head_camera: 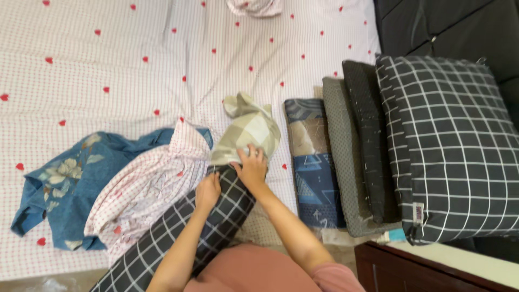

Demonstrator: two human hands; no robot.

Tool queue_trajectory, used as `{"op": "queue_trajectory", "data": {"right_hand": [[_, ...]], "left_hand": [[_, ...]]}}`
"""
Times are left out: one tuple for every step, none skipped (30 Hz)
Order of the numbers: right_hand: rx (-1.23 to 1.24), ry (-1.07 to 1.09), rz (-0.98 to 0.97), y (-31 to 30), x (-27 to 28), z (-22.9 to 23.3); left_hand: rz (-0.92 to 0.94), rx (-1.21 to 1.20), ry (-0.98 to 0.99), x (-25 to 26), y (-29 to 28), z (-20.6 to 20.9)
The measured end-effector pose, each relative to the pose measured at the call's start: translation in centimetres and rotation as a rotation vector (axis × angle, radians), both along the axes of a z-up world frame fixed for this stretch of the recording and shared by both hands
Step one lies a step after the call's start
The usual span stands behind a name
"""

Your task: The person removes a pillowcase from a pillow, places the pillow aside, and then puts a new pillowcase onto a cylindrical pillow. They adjust the new case and place the finished pillow on the bed.

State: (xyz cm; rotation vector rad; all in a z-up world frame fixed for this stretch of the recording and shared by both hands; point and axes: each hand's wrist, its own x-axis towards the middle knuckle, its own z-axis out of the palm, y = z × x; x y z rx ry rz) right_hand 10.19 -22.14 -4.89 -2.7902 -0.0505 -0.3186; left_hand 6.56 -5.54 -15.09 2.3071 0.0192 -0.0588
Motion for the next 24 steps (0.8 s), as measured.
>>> {"op": "queue_trajectory", "data": {"right_hand": [[-0.026,-0.014,-0.027,0.3,-0.1,-0.2],[-0.052,-0.028,-0.053,0.2,0.3,-0.6],[-0.031,-0.039,-0.092,-0.1,0.7,-1.2],[-0.009,-0.050,-0.130,-0.6,1.3,-1.9],[0.015,-0.059,-0.168,-0.9,1.9,-2.6],[0.035,-0.049,-0.195,-1.3,2.4,-3.1],[0.057,-0.043,-0.225,-1.7,3.1,-3.5],[0.079,-0.037,-0.254,-2.0,3.8,-3.7],[0.107,-0.046,-0.266,-2.4,4.4,-3.7],[0.136,-0.055,-0.277,-2.7,4.9,-3.7],[0.162,-0.063,-0.289,-3.0,5.4,-3.5],[0.184,-0.064,-0.303,-3.2,5.9,-3.2],[0.209,-0.066,-0.318,-3.3,6.6,-2.8],[0.233,-0.068,-0.332,-3.4,7.2,-2.4],[0.240,-0.117,-0.323,-3.5,7.9,-1.9],[0.247,-0.166,-0.314,-3.5,8.5,-1.4],[0.255,-0.214,-0.305,-3.5,9.1,-0.8],[0.299,-0.155,-0.341,-3.5,9.7,-0.3],[0.343,-0.095,-0.376,-3.4,10.4,0.3],[0.387,-0.034,-0.410,-3.2,11.0,0.8],[0.389,-0.023,-0.422,-3.1,11.4,1.3],[0.392,-0.012,-0.434,-2.9,11.8,1.5],[0.392,0.000,-0.447,-2.9,12.1,1.6],[0.422,-0.004,-0.456,-2.9,12.5,1.5]], "left_hand": [[-0.002,0.005,0.010,-0.7,0.0,1.1],[-0.004,0.011,0.020,-0.9,-0.1,2.1],[0.001,-0.014,-0.009,-1.3,-0.2,3.0],[0.005,-0.039,-0.039,-1.7,-0.4,3.8],[0.011,-0.062,-0.067,-2.1,-0.4,4.6],[0.008,-0.051,-0.088,-2.3,-0.5,5.4],[0.003,-0.039,-0.112,-2.3,-0.6,6.3],[-0.002,-0.026,-0.137,-2.3,-0.5,7.2],[-0.004,-0.042,-0.168,-2.3,-0.4,8.1],[-0.007,-0.059,-0.199,-2.4,-0.1,9.1],[-0.009,-0.077,-0.230,-2.6,0.0,10.1],[-0.017,-0.078,-0.255,-2.6,0.1,11.2],[-0.026,-0.078,-0.283,-2.5,0.3,12.1],[-0.035,-0.078,-0.310,-2.5,0.5,13.1],[-0.039,-0.074,-0.318,-2.5,0.7,14.0],[-0.042,-0.069,-0.327,-2.5,0.9,14.8],[-0.046,-0.064,-0.334,-2.6,1.0,15.6],[-0.051,-0.057,-0.348,-2.7,1.2,16.3],[-0.055,-0.049,-0.362,-2.7,1.5,16.9],[-0.060,-0.042,-0.376,-2.8,1.7,17.5],[-0.061,-0.037,-0.392,-2.9,2.0,18.0],[-0.063,-0.031,-0.408,-3.1,2.2,18.5],[-0.064,-0.028,-0.422,-3.3,2.4,19.0],[-0.081,-0.029,-0.452,-3.5,2.7,19.4]]}}
